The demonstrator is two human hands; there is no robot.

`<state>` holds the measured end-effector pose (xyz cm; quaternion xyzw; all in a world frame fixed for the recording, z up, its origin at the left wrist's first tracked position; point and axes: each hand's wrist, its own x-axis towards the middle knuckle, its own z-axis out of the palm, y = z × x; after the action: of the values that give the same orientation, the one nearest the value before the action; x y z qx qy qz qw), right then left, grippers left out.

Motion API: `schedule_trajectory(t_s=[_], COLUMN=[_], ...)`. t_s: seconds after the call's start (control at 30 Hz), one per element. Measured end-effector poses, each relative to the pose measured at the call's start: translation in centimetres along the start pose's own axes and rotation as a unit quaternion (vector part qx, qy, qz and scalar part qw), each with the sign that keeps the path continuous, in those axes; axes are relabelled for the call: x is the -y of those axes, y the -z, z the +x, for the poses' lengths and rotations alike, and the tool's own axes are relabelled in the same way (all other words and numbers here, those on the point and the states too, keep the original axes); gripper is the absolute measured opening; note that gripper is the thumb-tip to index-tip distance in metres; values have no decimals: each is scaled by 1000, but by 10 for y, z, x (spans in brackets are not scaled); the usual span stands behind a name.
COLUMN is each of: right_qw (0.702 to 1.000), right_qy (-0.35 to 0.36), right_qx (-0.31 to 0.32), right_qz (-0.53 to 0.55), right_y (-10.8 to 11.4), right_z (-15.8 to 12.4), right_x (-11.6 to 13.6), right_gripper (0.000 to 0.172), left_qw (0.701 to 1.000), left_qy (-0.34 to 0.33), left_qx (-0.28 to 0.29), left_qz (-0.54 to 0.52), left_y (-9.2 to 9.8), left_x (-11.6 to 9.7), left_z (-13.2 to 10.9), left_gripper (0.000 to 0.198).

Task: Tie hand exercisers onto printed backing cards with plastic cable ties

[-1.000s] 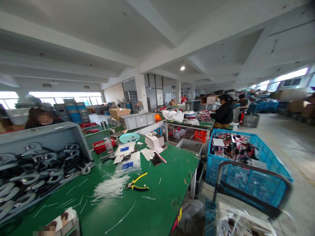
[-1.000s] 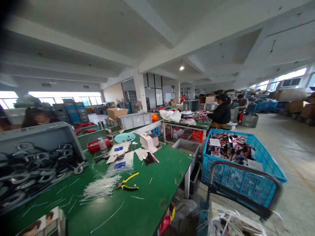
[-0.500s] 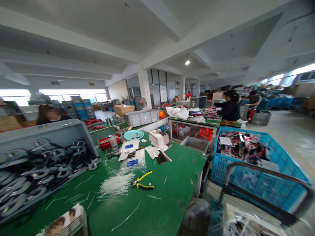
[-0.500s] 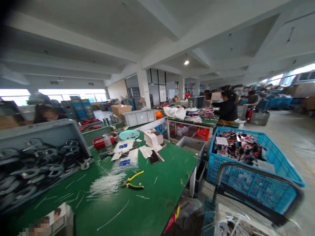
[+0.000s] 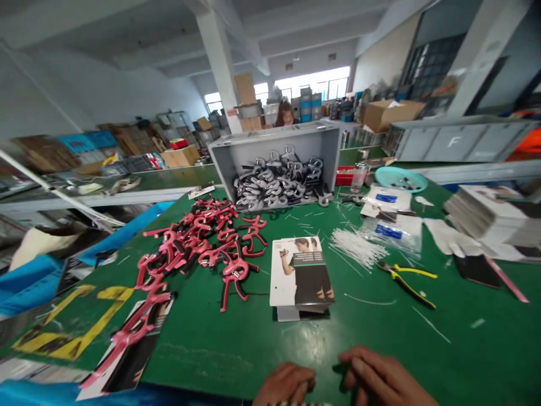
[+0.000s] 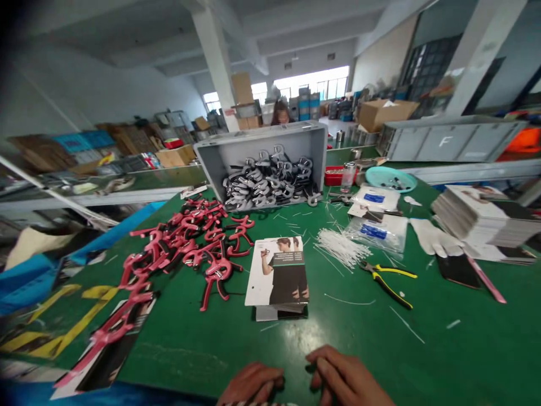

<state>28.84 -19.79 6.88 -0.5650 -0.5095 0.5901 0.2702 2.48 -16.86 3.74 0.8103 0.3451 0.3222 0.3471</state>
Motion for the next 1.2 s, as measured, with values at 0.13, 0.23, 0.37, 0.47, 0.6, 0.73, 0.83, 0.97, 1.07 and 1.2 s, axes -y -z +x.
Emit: schedule_trajectory(t_s=[0.13,0.23,0.37,0.47,0.6,0.73,0.83,0.97,1.07,1.2], right_qw=[995,980,912,884,873,889,912,940,962,980], right_qy=[19,35,16,-9,-20,2,5,12,54,123], right_qx=[-86,-184,-272,-295,-267,-217,-195,-184,-177,-151], right_qz=[48,-67,-306,-362,-407,-403,-359,-286,-199,39], right_y=[19,52,101,123,136,150,159,164,159,117], right_z=[38,72,129,167,191,195,194,185,176,176], right_x=[13,13,16,18,17,18,23,35,52,91], right_gripper=[57,47,28,19,11,6,10,18,24,32], left_qw=[994,963,930,940,930,924,922,894,873,843], left_qy=[40,166,225,202,204,226,251,265,286,300], left_qx=[-97,-204,-275,-264,-299,-297,-235,-219,-253,-276], left_qz=[-21,-47,-91,-80,-64,-85,-180,-288,-302,-350], left_y=[34,59,58,49,54,64,61,64,84,106], left_x=[1,0,10,15,25,53,76,88,87,84], left_z=[31,50,66,71,83,116,142,153,142,121], left_gripper=[30,28,36,36,35,43,55,47,50,52])
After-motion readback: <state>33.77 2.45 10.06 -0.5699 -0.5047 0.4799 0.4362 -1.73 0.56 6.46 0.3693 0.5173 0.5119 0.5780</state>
